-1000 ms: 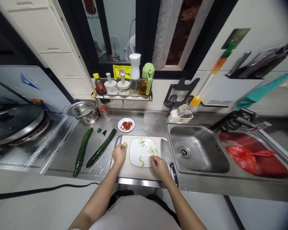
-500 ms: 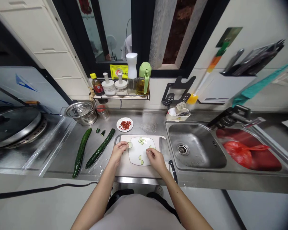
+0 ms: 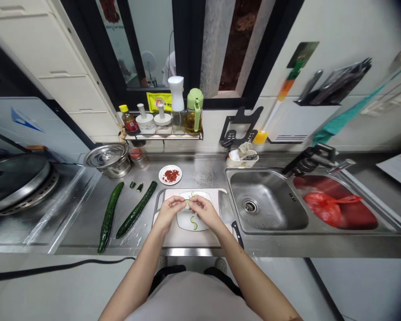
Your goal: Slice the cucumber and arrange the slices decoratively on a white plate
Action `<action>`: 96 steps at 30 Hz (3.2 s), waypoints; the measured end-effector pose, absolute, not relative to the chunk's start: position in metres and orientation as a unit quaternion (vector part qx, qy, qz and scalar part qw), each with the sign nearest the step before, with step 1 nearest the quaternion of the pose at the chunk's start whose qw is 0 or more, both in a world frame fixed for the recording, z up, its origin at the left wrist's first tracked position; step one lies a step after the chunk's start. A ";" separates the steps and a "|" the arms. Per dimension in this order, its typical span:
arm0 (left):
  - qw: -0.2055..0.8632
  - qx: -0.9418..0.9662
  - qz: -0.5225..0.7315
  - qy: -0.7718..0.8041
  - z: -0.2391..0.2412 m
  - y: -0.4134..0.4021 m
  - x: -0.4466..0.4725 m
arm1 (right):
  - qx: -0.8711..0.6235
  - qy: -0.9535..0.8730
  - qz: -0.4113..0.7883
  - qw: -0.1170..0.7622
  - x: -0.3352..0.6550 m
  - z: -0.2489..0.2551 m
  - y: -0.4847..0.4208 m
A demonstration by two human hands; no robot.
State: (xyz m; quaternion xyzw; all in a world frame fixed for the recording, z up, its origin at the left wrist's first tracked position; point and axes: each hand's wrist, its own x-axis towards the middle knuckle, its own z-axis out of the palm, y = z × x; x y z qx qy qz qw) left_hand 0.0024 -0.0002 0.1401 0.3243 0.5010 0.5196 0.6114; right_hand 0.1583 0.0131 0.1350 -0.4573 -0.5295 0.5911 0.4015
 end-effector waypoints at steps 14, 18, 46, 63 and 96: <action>0.511 0.457 0.523 0.506 0.144 -0.003 0.012 | -0.473 -0.536 0.516 0.472 0.158 0.150 0.018; 0.496 0.485 0.512 0.506 0.143 -0.001 0.012 | -0.466 -0.518 0.550 0.460 0.160 0.152 0.016; 0.625 0.329 0.496 0.505 0.158 -0.006 0.017 | -0.469 -0.487 0.620 0.399 0.165 0.154 0.015; 0.556 0.381 0.541 0.502 0.153 -0.010 0.018 | -0.478 -0.490 0.619 0.385 0.156 0.150 0.013; 0.412 0.543 0.300 0.667 0.052 -0.016 0.017 | -0.521 -0.761 0.346 0.169 0.186 0.072 0.013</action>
